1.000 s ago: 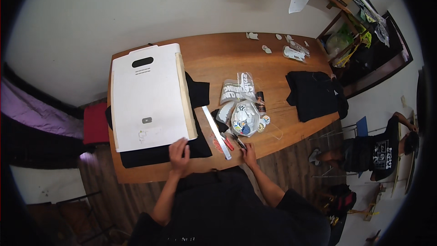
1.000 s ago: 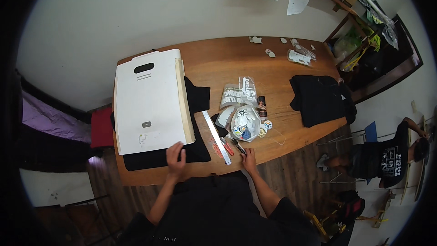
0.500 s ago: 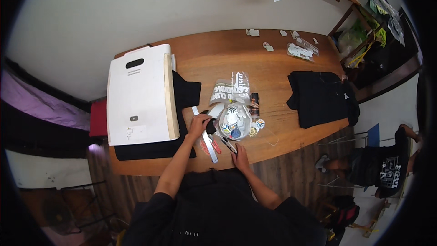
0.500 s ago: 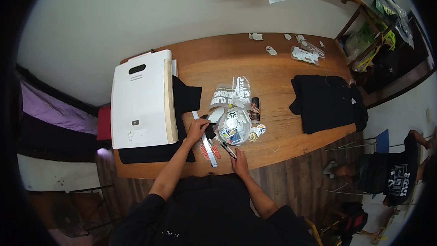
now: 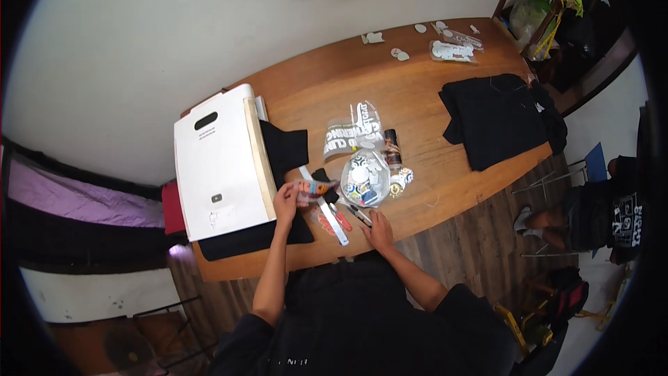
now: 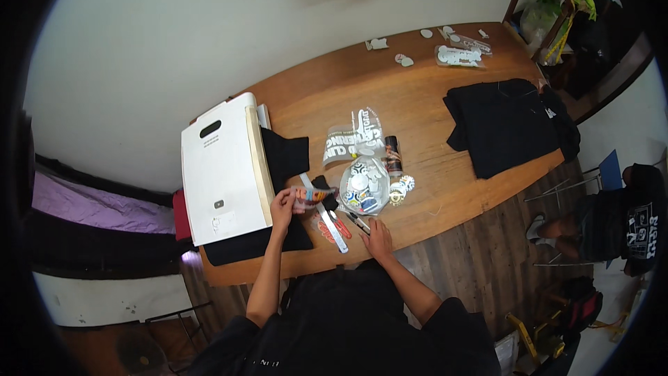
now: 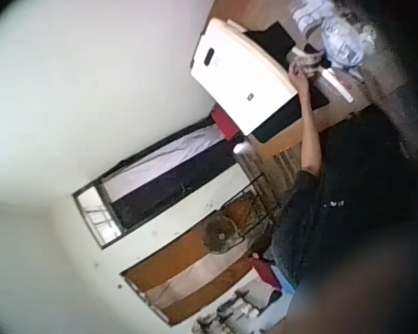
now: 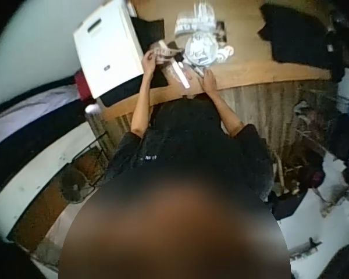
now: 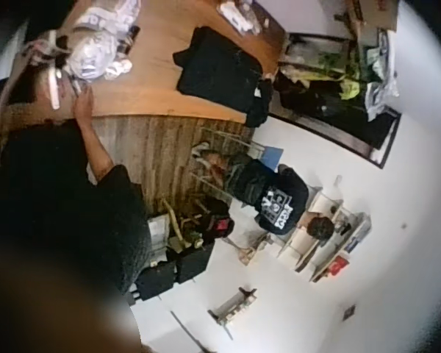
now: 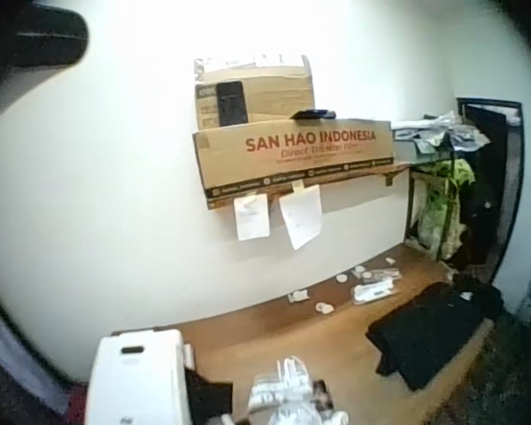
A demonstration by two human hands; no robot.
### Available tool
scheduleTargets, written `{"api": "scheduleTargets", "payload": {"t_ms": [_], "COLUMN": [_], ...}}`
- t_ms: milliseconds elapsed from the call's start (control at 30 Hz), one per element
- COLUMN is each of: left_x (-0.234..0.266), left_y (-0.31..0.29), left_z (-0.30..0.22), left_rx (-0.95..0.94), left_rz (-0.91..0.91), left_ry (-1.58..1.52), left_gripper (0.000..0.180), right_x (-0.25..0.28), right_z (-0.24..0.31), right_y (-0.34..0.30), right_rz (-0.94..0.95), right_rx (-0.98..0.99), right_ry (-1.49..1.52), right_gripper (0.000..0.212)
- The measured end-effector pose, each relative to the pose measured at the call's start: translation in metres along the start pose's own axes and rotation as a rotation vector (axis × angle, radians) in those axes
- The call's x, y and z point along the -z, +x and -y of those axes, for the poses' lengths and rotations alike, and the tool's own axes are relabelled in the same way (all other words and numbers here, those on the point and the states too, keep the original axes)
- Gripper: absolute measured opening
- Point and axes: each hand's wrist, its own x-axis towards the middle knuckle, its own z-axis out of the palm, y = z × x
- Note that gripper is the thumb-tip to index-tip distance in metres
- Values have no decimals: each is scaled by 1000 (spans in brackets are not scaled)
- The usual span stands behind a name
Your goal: Trim a colorful printed graphic using scissors on a workshop table.
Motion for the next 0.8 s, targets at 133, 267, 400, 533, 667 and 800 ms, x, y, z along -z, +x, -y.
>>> {"api": "scheduleTargets", "payload": {"t_ms": [133,267,400,533,667,800], "left_x": [12,3,16,27,31,38], "left_y": [-25,-49,-68,-81,-87,-98], "left_z": [-13,-55,-69,-86,-102,-114], "left_rx": [25,48,56,58,26,-42], "left_rz": [24,-12,-63,-36,1,77], "left_ry": [27,-94,-178,-250,-352,-422], "left_gripper": [22,23,25,22,23,21], "right_x": [7,-14,-8,7,-11,-2], "right_z": [16,2,12,25,0,15], "right_y": [12,10,9,8,-12,-10], "right_rz": [94,123,335,554,607,471], "right_rx": [-33,5,-68,-251,-341,-532], "right_ry": [-90,-205,-192,-152,-58,799], "right_gripper": [38,40,38,42,40,11]}}
